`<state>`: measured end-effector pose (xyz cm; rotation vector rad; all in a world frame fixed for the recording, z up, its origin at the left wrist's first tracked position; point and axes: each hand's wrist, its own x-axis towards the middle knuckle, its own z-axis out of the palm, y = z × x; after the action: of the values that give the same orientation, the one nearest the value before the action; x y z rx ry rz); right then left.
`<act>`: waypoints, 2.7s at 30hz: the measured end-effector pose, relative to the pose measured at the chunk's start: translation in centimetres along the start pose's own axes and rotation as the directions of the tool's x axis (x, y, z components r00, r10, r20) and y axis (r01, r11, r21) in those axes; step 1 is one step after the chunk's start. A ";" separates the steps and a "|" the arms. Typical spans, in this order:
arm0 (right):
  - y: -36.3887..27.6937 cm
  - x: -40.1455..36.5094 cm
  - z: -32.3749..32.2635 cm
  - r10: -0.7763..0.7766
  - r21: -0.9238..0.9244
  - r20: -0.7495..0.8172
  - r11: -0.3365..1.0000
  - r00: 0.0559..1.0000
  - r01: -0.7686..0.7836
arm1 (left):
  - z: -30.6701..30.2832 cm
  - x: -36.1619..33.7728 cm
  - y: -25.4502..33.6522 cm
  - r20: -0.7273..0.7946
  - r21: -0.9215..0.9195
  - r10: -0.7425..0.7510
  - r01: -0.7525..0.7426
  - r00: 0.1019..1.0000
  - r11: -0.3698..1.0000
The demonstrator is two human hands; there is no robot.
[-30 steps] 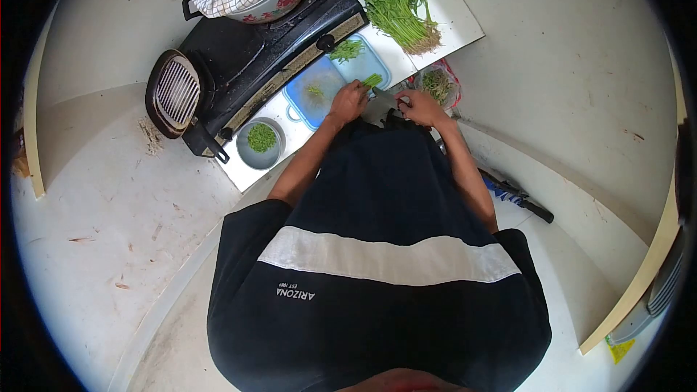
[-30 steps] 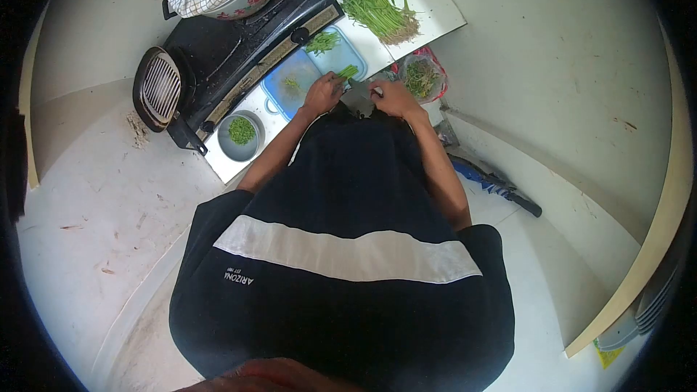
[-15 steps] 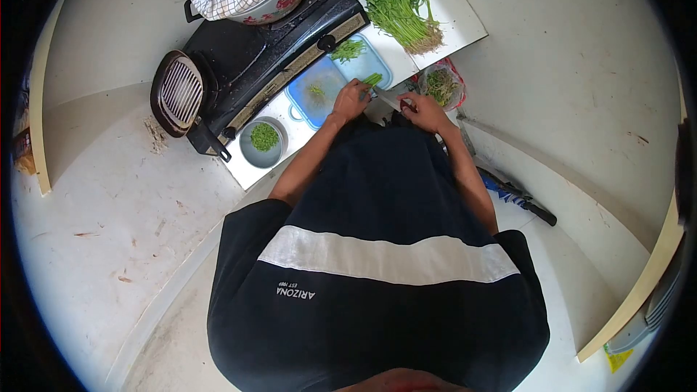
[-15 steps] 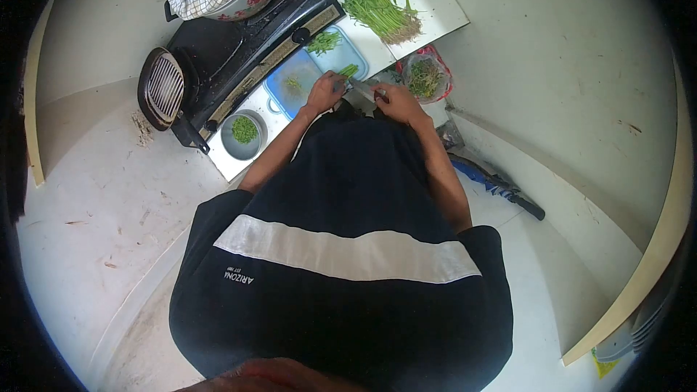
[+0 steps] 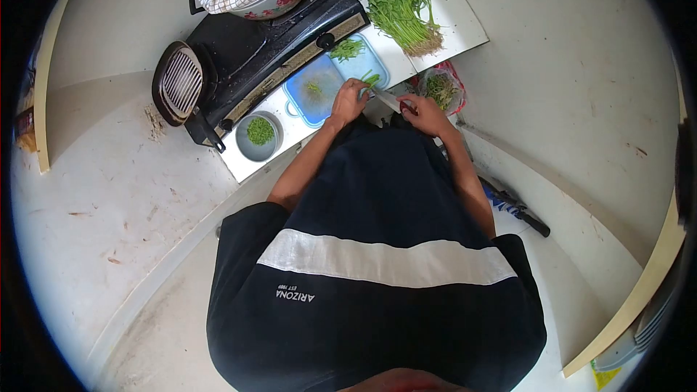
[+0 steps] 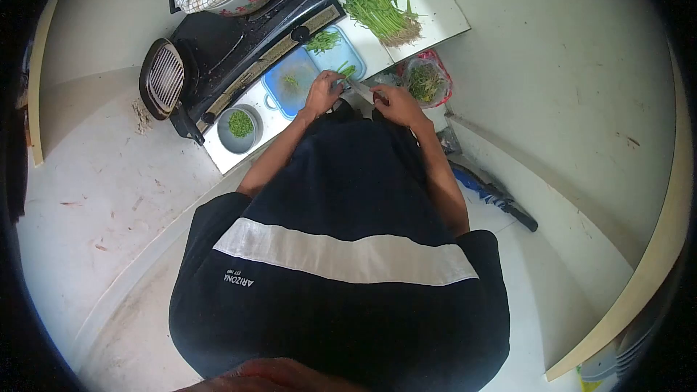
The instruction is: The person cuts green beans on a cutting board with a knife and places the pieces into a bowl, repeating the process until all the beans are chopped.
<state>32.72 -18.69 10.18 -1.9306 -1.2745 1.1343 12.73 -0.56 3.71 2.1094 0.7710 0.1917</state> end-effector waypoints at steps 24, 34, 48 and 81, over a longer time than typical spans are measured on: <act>-5.8 6.7 5.0 -0.197 0.015 0.332 0.979 0.923 0.204 | -3.2 -8.6 -2.3 -0.551 0.021 -0.288 0.358 0.783 0.934; -9.5 7.7 5.6 -0.077 -0.136 0.274 0.984 0.959 0.117 | -8.1 -7.7 -8.0 -0.467 0.003 -0.165 0.188 0.869 0.982; -5.7 6.8 7.8 -0.251 -0.303 0.105 0.914 0.962 0.271 | -10.2 -11.5 -11.0 -0.266 -0.213 -0.262 0.209 0.928 0.955; -6.4 21.1 6.7 -0.405 -0.307 0.448 0.767 0.797 0.563 | -3.9 -13.0 -5.1 -0.627 -0.267 -0.499 0.436 0.599 0.859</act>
<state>27.99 3.24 4.82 -1.5249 -2.2418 1.0007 -1.48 -3.30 3.91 1.6435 1.7017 0.7243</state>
